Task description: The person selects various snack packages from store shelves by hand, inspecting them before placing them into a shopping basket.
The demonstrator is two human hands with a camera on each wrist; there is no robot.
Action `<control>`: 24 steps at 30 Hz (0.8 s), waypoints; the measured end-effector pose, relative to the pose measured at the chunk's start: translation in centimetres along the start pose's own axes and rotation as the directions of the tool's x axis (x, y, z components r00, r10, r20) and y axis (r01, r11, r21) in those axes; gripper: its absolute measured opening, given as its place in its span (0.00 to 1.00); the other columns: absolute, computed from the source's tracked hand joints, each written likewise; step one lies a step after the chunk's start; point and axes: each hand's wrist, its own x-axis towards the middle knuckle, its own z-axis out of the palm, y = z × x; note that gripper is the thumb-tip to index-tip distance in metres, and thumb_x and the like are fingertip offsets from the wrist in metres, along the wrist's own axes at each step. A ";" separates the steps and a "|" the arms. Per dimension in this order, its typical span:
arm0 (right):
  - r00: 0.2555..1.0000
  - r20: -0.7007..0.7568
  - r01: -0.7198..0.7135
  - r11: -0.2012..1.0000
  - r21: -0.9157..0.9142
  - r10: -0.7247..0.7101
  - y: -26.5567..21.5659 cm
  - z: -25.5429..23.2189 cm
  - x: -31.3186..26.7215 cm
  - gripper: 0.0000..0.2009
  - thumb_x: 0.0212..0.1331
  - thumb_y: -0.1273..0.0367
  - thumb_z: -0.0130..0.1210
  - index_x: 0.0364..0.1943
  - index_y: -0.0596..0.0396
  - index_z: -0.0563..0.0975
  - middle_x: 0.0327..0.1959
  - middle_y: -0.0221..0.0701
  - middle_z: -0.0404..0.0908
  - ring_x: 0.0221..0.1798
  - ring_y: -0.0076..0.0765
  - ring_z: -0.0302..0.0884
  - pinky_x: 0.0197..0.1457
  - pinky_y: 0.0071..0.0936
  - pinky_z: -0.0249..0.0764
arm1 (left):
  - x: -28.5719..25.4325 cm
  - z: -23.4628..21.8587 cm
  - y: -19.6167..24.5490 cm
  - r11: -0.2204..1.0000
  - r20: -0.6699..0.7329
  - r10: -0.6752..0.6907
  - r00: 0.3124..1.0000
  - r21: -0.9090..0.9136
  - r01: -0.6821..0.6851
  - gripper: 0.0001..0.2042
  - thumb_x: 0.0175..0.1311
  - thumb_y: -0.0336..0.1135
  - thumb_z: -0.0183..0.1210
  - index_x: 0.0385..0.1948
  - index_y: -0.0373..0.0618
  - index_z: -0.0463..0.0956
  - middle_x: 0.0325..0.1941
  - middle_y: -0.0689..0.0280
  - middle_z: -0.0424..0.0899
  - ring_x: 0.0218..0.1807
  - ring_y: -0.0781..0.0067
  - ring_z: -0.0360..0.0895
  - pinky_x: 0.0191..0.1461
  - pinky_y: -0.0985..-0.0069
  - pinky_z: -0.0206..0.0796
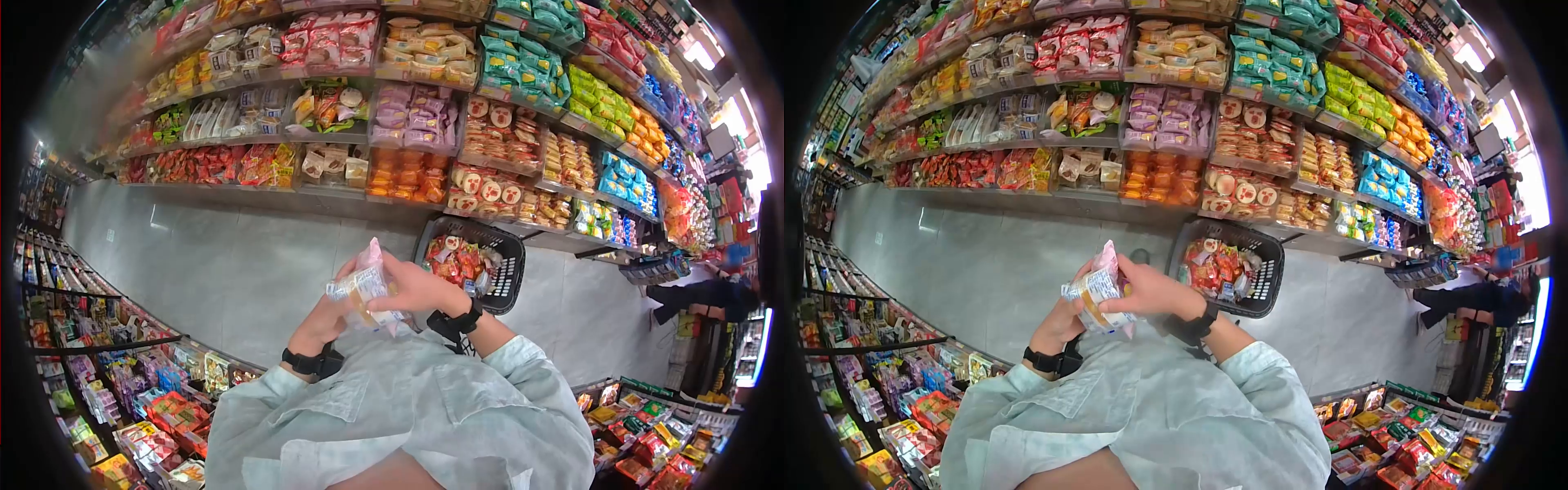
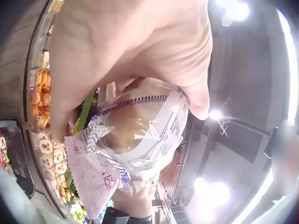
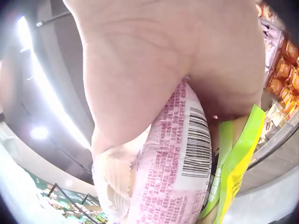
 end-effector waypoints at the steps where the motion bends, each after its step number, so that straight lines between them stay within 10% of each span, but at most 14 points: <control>1: 1.000 -0.003 -0.021 1.000 -0.004 0.021 0.1 0.4 0.2 0.43 0.56 0.44 0.72 0.66 0.60 0.67 0.53 0.47 0.84 0.54 0.53 0.84 0.59 0.40 0.78 | -0.3 -0.6 -0.1 0.999 -0.003 -0.027 1.000 -0.030 0.027 0.60 0.49 0.55 0.80 0.82 0.49 0.48 0.77 0.62 0.68 0.77 0.60 0.68 0.78 0.58 0.64; 16: 0.998 0.057 -0.001 0.973 -0.233 0.014 -3.0 -2.5 17.5 0.42 0.52 0.40 0.72 0.57 0.59 0.69 0.39 0.49 0.85 0.43 0.62 0.84 0.45 0.47 0.78 | 5.5 -12.3 9.0 0.989 -0.075 0.089 0.993 -0.112 -0.097 0.50 0.52 0.48 0.70 0.79 0.46 0.53 0.71 0.58 0.73 0.71 0.58 0.75 0.75 0.57 0.69; 24: 0.992 0.103 -0.033 0.957 -0.287 0.066 -5.7 -3.7 26.1 0.38 0.52 0.53 0.76 0.64 0.55 0.71 0.41 0.40 0.85 0.46 0.49 0.86 0.49 0.40 0.78 | 7.7 -18.4 15.1 0.979 0.008 0.096 0.995 -0.179 -0.093 0.49 0.53 0.48 0.68 0.79 0.47 0.53 0.71 0.61 0.72 0.72 0.62 0.73 0.74 0.61 0.69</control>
